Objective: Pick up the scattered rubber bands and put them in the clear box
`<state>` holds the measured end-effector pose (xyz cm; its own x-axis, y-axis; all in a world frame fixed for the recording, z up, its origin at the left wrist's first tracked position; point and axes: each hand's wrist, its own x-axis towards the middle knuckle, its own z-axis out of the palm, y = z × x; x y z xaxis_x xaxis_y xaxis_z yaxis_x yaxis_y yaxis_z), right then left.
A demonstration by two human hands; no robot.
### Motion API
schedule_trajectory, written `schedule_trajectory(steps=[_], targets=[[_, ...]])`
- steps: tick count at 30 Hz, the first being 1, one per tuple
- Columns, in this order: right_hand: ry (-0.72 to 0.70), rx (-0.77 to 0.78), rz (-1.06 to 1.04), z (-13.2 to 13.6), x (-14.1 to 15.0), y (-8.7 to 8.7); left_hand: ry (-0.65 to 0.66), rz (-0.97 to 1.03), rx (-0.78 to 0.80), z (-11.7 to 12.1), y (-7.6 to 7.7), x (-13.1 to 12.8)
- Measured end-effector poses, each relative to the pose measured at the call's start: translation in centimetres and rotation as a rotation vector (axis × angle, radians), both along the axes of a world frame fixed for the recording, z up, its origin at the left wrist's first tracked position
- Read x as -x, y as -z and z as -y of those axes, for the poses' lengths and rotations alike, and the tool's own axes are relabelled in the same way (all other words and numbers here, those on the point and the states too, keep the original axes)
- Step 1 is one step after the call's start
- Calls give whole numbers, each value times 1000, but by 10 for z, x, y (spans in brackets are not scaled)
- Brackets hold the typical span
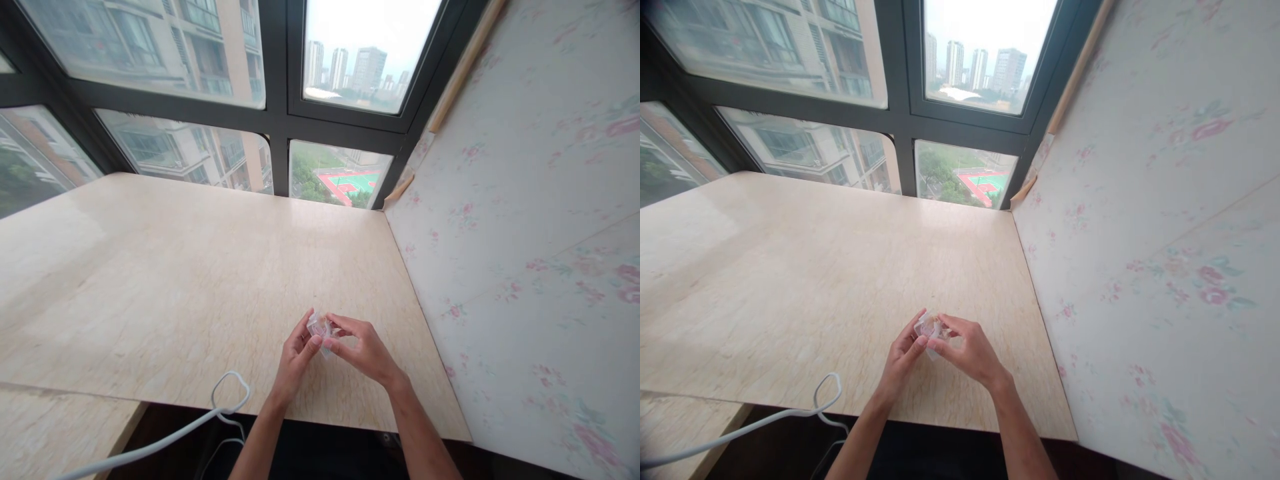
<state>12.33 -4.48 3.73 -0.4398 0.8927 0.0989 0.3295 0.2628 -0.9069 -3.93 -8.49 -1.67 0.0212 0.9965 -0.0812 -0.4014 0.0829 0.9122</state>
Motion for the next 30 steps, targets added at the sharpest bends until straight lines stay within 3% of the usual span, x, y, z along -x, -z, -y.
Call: schedule_trajectory(steps=[7,18,30], targets=[[-22,-87,45,-3,-5,-7,77,30,17,-1,-4,-3],[5,-69,74,-7,-11,3,155,64,-3,-2,4,0],[4,32,-20,-9,-16,-1,159,178,27,0,0,3]])
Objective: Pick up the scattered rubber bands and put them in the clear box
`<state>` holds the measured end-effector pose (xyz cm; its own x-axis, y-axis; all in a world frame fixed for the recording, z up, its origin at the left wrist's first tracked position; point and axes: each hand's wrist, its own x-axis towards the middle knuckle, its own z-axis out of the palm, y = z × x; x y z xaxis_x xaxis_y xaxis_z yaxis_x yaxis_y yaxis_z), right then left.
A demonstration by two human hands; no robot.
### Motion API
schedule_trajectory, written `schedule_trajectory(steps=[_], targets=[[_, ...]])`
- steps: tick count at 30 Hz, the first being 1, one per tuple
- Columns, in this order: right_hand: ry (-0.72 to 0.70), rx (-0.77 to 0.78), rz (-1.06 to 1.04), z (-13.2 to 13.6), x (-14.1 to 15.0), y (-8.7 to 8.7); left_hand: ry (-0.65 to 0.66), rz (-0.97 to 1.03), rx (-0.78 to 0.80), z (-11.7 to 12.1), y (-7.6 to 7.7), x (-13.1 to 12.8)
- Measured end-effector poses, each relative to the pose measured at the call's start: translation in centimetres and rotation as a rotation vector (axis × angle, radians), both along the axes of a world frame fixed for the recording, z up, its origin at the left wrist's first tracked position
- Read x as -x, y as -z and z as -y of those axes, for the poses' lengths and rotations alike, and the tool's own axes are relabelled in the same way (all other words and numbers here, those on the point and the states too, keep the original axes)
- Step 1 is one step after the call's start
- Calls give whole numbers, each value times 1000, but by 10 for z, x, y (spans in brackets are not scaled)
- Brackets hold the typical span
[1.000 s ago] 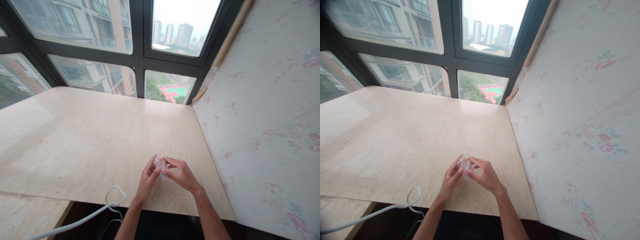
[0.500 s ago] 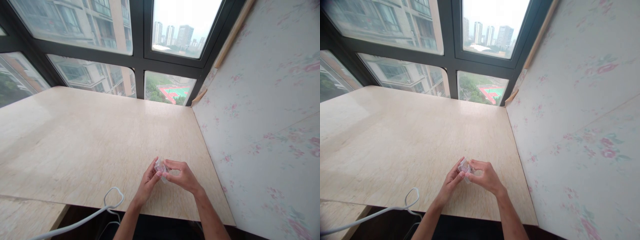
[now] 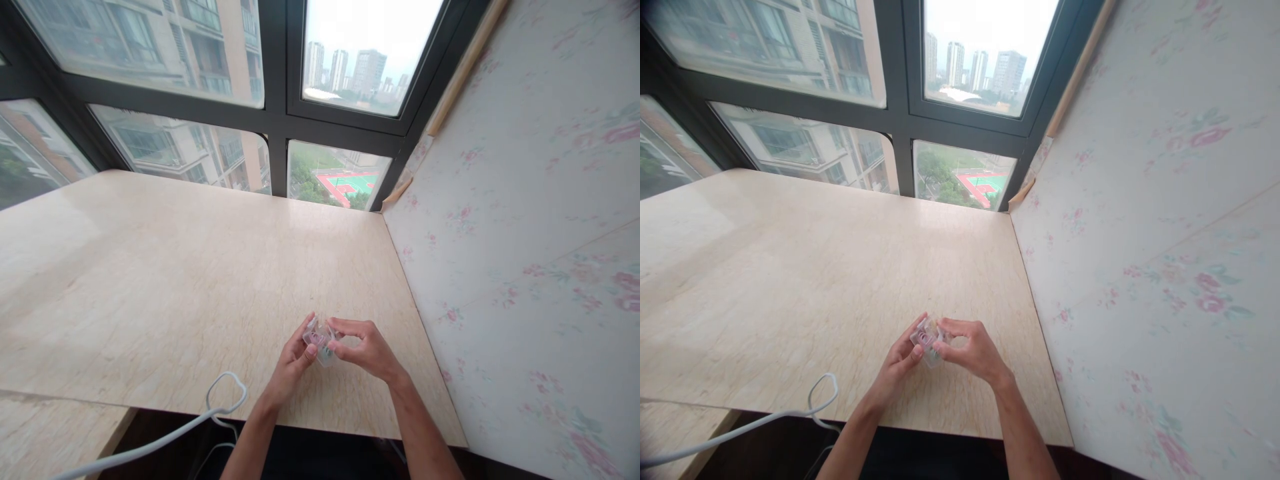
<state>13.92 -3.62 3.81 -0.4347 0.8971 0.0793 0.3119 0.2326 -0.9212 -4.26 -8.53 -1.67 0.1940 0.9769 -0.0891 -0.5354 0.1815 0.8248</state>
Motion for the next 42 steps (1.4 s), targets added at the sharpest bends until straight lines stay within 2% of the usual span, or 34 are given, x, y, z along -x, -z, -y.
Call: schedule_trajectory(steps=[6,15,22,28,35,42], targets=[[35,208,-204,-1,0,9,-51,170,42,1,3,-2],[142,428,-583,2,13,11,-177,391,145,4,-7,2],[197,510,-654,6,15,22,-248,465,152,6,-4,15],[211,557,-726,13,13,30,-307,506,180,7,-12,29],[215,600,-663,25,7,47,-402,560,193,9,-15,52],[212,667,-712,36,-11,53,-672,500,206,5,-22,104]])
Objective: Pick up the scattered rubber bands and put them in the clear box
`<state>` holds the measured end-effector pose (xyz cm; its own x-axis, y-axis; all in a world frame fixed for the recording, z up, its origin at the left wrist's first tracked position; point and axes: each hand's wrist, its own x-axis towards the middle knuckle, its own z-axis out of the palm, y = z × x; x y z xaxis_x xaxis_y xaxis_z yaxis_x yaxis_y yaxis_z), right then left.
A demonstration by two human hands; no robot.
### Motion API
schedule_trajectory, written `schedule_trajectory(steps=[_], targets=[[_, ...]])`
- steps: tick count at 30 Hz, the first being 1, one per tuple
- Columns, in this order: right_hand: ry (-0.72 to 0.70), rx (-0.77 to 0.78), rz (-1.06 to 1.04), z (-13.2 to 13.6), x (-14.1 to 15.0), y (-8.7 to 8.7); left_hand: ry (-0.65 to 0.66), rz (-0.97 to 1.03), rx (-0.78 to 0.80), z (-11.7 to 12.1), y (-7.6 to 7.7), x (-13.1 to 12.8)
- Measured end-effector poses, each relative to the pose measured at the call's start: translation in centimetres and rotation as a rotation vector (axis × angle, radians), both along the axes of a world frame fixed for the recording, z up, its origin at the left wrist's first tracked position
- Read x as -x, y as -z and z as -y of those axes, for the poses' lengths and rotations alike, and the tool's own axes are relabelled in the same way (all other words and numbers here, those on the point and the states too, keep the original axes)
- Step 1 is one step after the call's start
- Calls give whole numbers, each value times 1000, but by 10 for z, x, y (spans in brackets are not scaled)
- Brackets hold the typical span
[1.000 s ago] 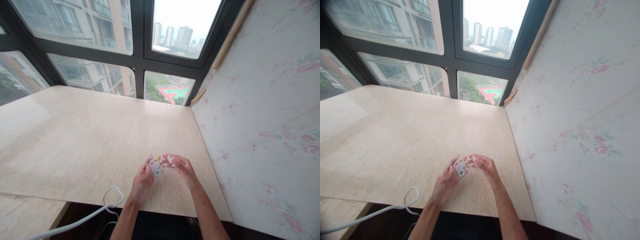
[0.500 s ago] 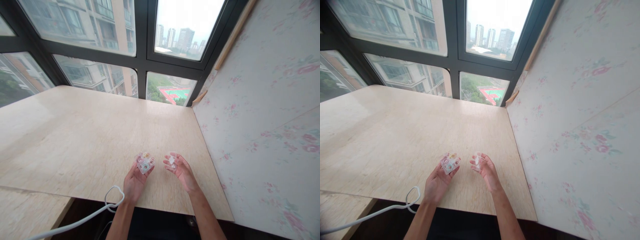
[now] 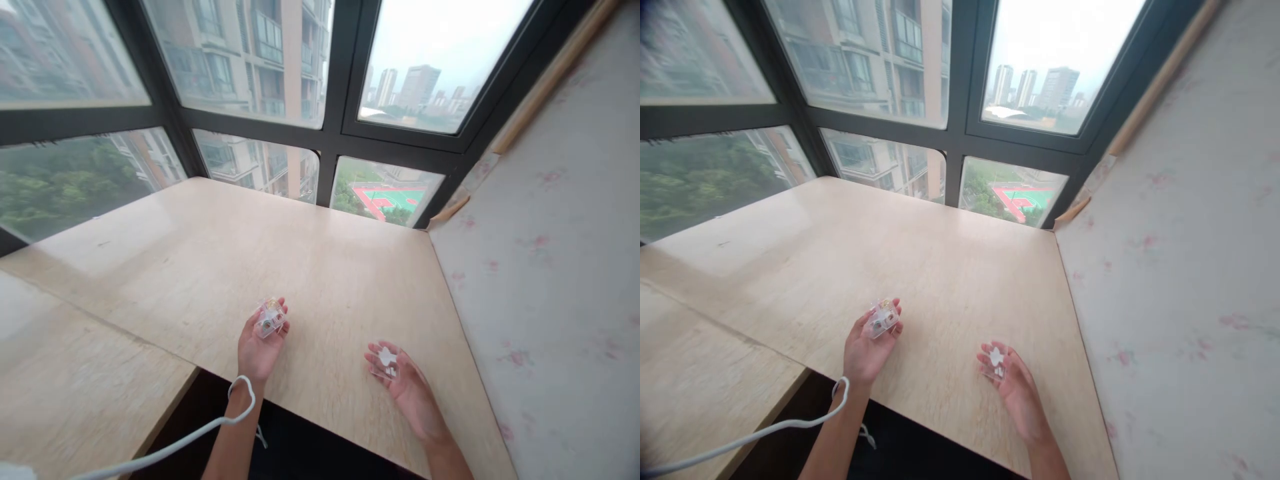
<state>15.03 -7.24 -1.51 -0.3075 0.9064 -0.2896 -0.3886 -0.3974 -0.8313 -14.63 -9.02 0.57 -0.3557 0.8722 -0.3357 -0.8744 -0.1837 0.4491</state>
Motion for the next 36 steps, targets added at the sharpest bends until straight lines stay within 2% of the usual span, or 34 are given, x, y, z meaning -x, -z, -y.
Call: schedule_trajectory(steps=[5,8,10,13,15,17,21,24,27,29,33,36], targets=[[17,36,-24,0,-4,6,-203,-108,96,-6,-7,62],[23,53,-6,-2,-5,10,-400,-236,217,-12,-9,103],[21,65,7,-3,-6,13,-572,-445,321,-17,-9,128],[29,71,24,-3,-6,16,-766,-990,477,-25,-7,155],[55,69,30,-3,-5,17,-721,-1381,535,-30,-3,167],[73,70,32,-1,-4,18,-538,-1647,571,-32,5,174],[68,74,34,-1,-5,23,-143,-1972,743,-32,22,182],[50,64,35,-4,-9,28,-35,-2130,835,-31,30,187],[-9,56,32,-8,-14,33,-109,-2070,777,-32,31,190],[-48,56,27,-11,-17,34,-216,-1919,673,-34,28,191],[-64,49,27,-12,-19,32,-442,-1404,426,-35,14,188],[-58,54,37,-11,-17,31,-488,-873,258,-34,1,183]])
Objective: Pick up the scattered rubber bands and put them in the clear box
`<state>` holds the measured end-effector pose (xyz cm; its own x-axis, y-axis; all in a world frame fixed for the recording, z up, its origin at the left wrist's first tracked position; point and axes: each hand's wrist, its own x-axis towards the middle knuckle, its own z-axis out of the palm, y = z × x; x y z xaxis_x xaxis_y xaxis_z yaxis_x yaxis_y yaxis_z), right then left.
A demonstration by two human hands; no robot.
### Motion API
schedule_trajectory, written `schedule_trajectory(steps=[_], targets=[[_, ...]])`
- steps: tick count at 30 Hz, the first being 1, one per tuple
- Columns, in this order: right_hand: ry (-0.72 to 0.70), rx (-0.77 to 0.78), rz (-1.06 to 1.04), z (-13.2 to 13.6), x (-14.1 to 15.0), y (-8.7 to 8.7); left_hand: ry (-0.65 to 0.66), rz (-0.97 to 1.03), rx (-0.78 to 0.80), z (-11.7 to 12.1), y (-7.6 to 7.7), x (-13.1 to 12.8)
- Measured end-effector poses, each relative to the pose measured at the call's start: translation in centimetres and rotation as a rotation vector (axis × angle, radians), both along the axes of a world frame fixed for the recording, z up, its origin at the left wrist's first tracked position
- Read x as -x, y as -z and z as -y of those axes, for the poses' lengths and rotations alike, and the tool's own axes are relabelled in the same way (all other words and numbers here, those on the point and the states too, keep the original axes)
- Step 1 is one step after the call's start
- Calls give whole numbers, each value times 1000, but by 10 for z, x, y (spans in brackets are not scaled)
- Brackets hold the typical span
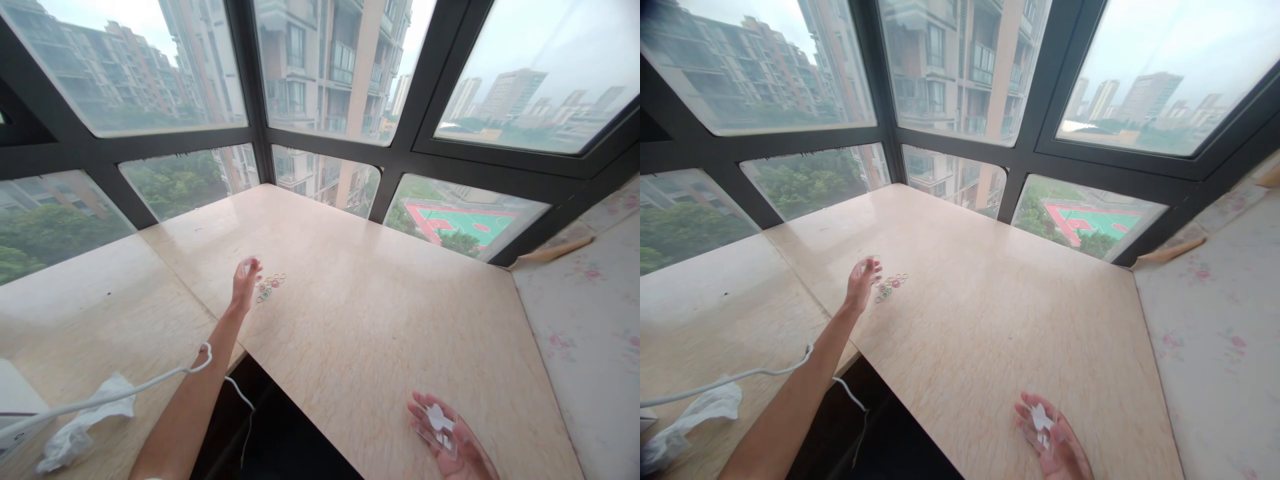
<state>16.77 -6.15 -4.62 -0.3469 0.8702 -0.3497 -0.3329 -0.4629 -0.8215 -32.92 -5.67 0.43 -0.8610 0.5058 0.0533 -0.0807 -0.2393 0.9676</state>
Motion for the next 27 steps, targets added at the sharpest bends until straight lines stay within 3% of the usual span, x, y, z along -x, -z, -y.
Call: schedule_trajectory(steps=[3,7,12,19,27], targets=[[40,6,-5,3,4,-2,149,465,-257,4,-12,-13],[79,-12,-10,8,9,-7,330,687,-372,5,-22,-44],[87,-58,-16,13,13,-15,478,683,-335,-5,-25,-100],[95,-120,-72,22,8,-21,805,557,-213,-9,-15,-196],[334,-248,53,35,-35,-30,1230,429,-34,-1,-9,-289]])
